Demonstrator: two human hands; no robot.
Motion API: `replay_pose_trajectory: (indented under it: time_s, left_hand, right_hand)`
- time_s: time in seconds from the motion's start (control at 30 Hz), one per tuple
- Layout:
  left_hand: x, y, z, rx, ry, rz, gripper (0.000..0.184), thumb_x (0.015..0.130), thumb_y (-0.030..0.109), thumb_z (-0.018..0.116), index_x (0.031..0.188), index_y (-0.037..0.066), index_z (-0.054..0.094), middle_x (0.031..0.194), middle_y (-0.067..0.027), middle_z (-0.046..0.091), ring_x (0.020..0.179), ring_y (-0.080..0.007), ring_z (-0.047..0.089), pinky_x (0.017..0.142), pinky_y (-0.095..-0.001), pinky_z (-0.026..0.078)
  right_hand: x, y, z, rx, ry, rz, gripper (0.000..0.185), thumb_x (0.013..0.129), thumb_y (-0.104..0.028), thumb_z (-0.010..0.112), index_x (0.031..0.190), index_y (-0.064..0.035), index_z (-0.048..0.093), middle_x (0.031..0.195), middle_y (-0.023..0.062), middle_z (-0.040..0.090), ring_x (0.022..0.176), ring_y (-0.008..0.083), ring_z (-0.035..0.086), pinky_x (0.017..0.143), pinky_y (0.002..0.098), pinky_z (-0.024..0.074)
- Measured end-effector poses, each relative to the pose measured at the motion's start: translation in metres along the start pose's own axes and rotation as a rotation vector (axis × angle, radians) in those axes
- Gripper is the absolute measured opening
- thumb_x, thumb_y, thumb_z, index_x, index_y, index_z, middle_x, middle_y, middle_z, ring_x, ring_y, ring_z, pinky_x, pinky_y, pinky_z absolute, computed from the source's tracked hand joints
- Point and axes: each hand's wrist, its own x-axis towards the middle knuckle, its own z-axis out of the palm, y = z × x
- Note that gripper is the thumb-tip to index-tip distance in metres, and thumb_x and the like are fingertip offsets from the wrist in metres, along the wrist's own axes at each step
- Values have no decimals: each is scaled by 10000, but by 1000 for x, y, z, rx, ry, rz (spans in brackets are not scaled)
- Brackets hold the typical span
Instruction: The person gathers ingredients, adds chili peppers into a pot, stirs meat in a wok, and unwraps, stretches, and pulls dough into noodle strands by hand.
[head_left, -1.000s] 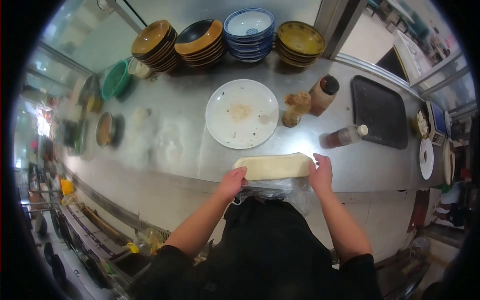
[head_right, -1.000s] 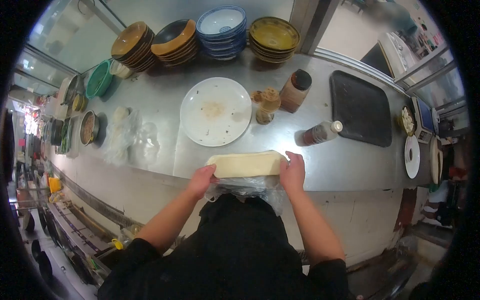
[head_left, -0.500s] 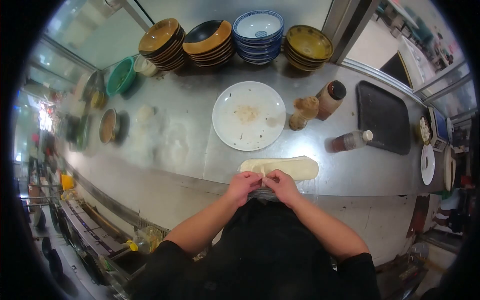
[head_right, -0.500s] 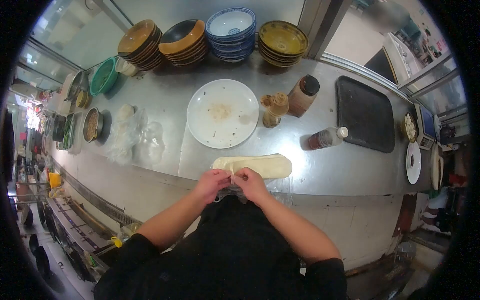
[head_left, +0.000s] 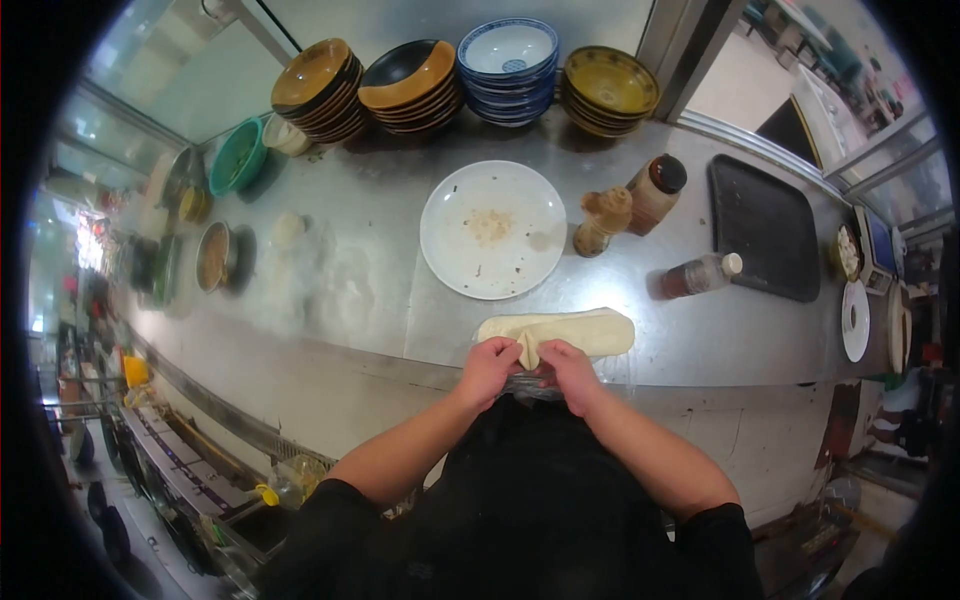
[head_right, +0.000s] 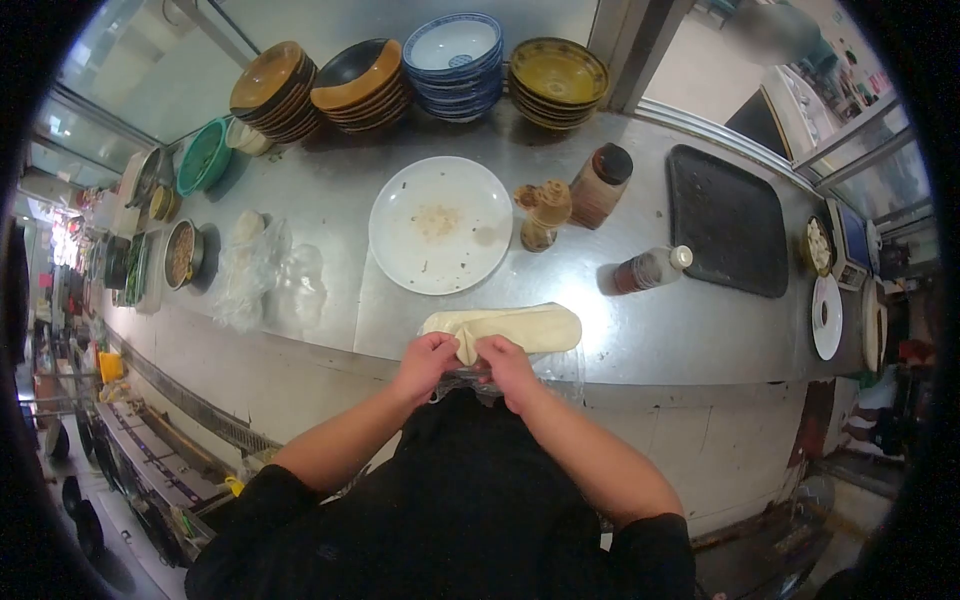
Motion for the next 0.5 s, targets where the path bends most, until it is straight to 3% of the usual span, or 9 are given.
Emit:
replay_pose_trajectory:
  time_s: [0.03, 0.1, 0.13, 0.2, 0.27, 0.3, 0.37, 0.5]
  left_hand:
    - [-1, 0, 1, -56, -29, 3, 154, 898, 142, 577, 917, -10, 580, 817, -55, 597, 720, -115, 577, 642, -237, 481]
    - [-1, -2, 0, -112, -64, 5, 168, 908, 151, 561, 928, -15, 580, 823, -63, 603, 743, -128, 589, 655, -248, 494]
    - [1, -5, -3, -106, -9, 14, 164, 901, 149, 558, 912, -9, 598, 813, -72, 613, 744, -152, 607, 646, -272, 493]
    - [9, -17, -20, -101, 40, 23, 163, 894, 148, 555, 897, -3, 615, 802, -80, 623, 746, -176, 624, 637, -297, 491]
    - [23, -29, -50, 475, 208, 104, 187, 874, 178, 562, 938, 7, 602, 879, -144, 622, 780, -239, 627, 686, -350, 497]
    - [24, -27, -57, 471, 206, 103, 187, 874, 178, 562, 938, 7, 602, 879, -144, 622, 780, -239, 627, 686, -350, 497]
    - [24, -24, -64, 743, 191, 81, 248, 836, 207, 602, 996, 18, 581, 954, -186, 593, 834, -287, 612, 741, -362, 487]
    - [18, -15, -53, 909, 318, 242, 326, 811, 229, 634, 1039, 8, 559, 1007, -184, 569, 926, -300, 581, 775, -360, 475]
  right_hand:
    - [-2, 0, 2, 2, 3, 0, 158, 879, -202, 593, 948, -60, 602, 837, 15, 595, 758, 147, 570, 631, 284, 455]
    - [-8, 0, 3, -774, 137, -446, 200, 898, -235, 563, 948, -44, 589, 814, 34, 588, 755, 187, 570, 662, 324, 466]
    - [-11, -2, -2, -774, 142, -445, 200, 898, -235, 563, 948, -44, 589, 814, 34, 588, 755, 187, 570, 662, 324, 466]
    - [-19, -9, -28, -825, 523, -366, 212, 923, -223, 527, 980, -20, 554, 844, 55, 574, 802, 196, 564, 717, 348, 467]
    - [-29, -4, -84, -311, 643, -608, 195, 943, -188, 491, 1022, -10, 512, 901, 67, 563, 874, 182, 557, 763, 340, 464]
    - [-37, -11, -105, -20, 743, -682, 181, 954, -157, 471, 1046, -2, 485, 954, 75, 555, 925, 173, 540, 798, 330, 462]
    - [-79, -55, -107, 155, 857, -733, 168, 960, -157, 466, 1039, -10, 480, 962, 71, 558, 901, 153, 541, 798, 300, 468]
    - [-122, -89, -90, -14, 789, -885, 159, 962, -157, 471, 1037, -17, 476, 976, 68, 560, 878, 121, 542, 782, 271, 471]
